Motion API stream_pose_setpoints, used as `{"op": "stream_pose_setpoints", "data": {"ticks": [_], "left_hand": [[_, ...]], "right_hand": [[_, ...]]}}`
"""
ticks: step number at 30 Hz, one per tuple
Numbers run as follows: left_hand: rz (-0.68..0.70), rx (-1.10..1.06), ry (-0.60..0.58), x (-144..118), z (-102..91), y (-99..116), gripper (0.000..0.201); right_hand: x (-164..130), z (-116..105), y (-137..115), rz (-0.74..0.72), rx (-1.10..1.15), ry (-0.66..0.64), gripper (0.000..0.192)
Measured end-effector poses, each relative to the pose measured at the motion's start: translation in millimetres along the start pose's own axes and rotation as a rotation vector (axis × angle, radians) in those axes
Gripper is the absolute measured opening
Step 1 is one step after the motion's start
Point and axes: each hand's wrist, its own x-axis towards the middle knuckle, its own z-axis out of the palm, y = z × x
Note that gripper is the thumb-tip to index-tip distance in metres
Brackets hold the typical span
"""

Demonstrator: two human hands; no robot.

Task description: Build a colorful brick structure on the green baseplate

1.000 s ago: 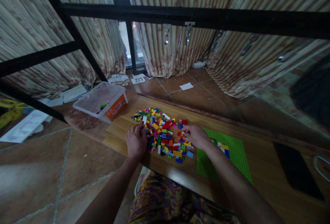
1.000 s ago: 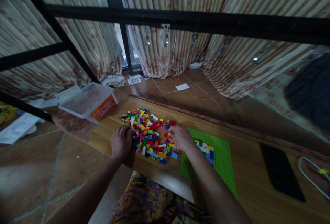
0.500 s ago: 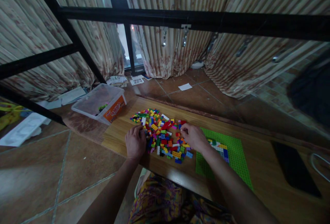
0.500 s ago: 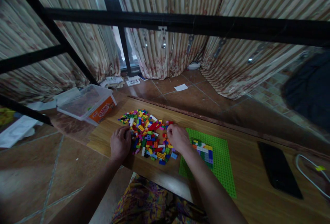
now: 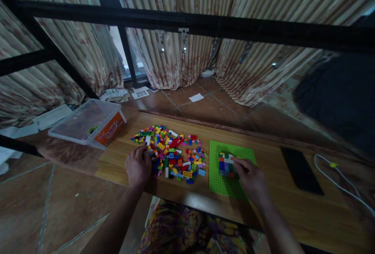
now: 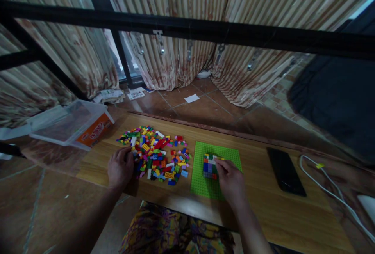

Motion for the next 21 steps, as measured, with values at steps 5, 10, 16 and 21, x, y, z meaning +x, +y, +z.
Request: {"op": "stream_pose_setpoints", "data": {"ticks": [5,10,16,21], "left_hand": [[0.012,0.021,-0.003,1,0.1,-1,0.028],[0.018,0.027,0.004,1,1.4,-3,0.028],[0.006,0.037,0.001,0,2.4,-3,0.028],[-0.002,0.030,-0.001,-1,2.9,-3,0.026]], "right_hand": [[13,-2,17,0.035,-0.175,0.031,0.033],[22,7,13,0.021,-0.264,0.047,0.030],[25,9,20,-0.061,-0.220,0.045,0.032],[23,7,22,-0.054,-0.217,0.053,0.033]]}}
